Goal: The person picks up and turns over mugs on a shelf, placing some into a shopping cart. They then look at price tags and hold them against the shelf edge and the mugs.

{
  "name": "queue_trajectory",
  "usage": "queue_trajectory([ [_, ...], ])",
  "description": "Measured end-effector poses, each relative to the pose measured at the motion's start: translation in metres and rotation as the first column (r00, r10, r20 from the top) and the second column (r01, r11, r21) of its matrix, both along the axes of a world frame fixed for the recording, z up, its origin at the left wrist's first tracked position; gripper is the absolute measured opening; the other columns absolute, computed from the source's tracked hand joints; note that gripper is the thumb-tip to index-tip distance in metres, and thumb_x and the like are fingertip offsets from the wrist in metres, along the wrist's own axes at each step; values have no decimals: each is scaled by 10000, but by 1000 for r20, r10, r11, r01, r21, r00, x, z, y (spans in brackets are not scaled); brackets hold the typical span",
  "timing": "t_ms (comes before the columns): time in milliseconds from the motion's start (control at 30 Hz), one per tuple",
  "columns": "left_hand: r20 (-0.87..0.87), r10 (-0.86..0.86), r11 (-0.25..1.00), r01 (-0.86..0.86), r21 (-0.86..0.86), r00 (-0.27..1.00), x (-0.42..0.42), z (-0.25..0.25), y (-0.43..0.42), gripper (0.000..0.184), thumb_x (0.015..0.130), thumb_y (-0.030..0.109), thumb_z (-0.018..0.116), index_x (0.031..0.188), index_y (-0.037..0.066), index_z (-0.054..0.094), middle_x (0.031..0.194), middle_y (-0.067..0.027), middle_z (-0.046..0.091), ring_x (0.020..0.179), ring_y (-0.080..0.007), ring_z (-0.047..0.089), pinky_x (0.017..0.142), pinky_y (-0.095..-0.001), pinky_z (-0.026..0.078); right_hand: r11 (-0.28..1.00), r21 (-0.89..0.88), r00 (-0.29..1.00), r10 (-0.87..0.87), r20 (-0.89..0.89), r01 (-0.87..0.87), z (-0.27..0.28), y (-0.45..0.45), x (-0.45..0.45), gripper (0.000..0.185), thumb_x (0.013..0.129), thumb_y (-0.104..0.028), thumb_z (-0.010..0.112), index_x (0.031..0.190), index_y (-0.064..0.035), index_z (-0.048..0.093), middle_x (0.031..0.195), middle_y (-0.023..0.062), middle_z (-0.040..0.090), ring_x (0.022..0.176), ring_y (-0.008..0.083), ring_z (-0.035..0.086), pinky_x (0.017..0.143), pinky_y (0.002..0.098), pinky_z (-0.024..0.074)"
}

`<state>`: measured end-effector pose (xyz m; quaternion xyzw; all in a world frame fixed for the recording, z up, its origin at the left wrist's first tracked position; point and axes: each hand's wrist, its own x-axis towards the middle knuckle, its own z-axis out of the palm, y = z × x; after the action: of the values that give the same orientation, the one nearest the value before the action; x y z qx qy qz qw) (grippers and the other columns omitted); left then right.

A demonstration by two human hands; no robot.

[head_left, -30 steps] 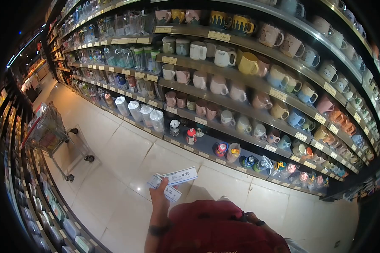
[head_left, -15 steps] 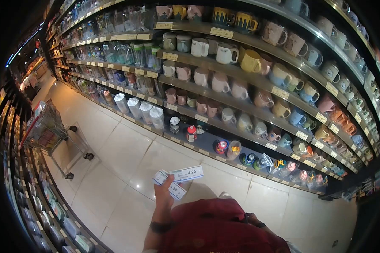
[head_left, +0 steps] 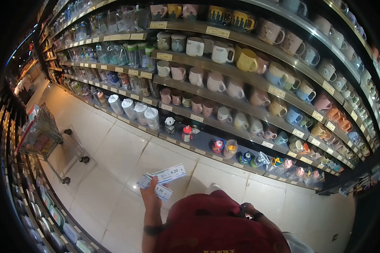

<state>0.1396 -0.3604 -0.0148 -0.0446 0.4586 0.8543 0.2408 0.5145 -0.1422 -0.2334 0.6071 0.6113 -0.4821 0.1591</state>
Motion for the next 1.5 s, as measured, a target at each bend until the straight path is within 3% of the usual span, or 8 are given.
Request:
queue_trajectory([
  [433,-93,185,977,-193,-88,978,-68,-10,-6,193,812,88,508,927,-47,430,813,-153,551,640,-217,584,510,-281,507,991,-20,955,120,-273,-130,-16,118,-165,242,742,-229,598,944,-99,572,770,42,618,691,147,599,554,289,503],
  [600,-136,385,913,-398,-89,913,-135,-3,-15,231,805,99,524,940,-59,423,810,-165,554,638,-230,591,510,-291,513,774,478,710,604,-360,-416,4,193,-355,190,736,-158,552,882,-40,578,715,89,602,636,163,587,560,306,470],
  [833,-174,436,858,-467,-214,883,-225,42,22,210,822,126,519,953,-17,438,813,-132,552,623,-191,569,493,-277,484,623,781,451,711,-539,-49,146,227,-624,219,752,-149,514,927,-16,523,873,198,571,805,347,560,700,398,447],
  [1033,-170,581,733,-602,-317,796,-264,47,18,244,814,147,528,971,-11,429,829,-126,546,647,-188,562,510,-284,472,388,921,640,706,-303,7,218,229,-745,285,739,-97,514,1015,-26,502,1081,242,468,893,380,523,760,421,437],
  [1100,-154,616,695,-625,-356,773,-266,46,11,254,812,154,531,974,-11,427,830,-126,545,647,-188,562,508,-283,471,394,894,766,635,-96,-215,210,236,-768,228,737,-63,492,959,-24,527,1068,229,460,898,355,543,771,392,456],
  [1333,-130,594,716,-595,-365,794,-302,29,-3,254,806,163,539,954,-19,442,815,-130,547,635,-191,560,504,-278,469,291,938,771,635,-42,-189,193,245,-779,158,751,-66,471,866,-26,570,1035,201,477,827,349,561,720,396,466],
  [1400,-123,571,736,-572,-362,812,-325,37,10,257,804,163,541,951,-24,445,811,-131,548,632,-189,560,501,-274,470,28,993,717,694,63,-114,191,246,-777,165,733,-99,520,869,-36,590,1058,165,476,836,333,537,725,390,451],
  [1500,-128,519,792,-532,-300,845,-352,51,27,241,809,155,529,927,-41,455,784,-137,555,609,-186,562,494,-266,474,79,996,757,654,-17,-46,215,229,-763,199,725,-135,550,898,-56,605,1054,115,480,887,322,494,761,390,426],
])
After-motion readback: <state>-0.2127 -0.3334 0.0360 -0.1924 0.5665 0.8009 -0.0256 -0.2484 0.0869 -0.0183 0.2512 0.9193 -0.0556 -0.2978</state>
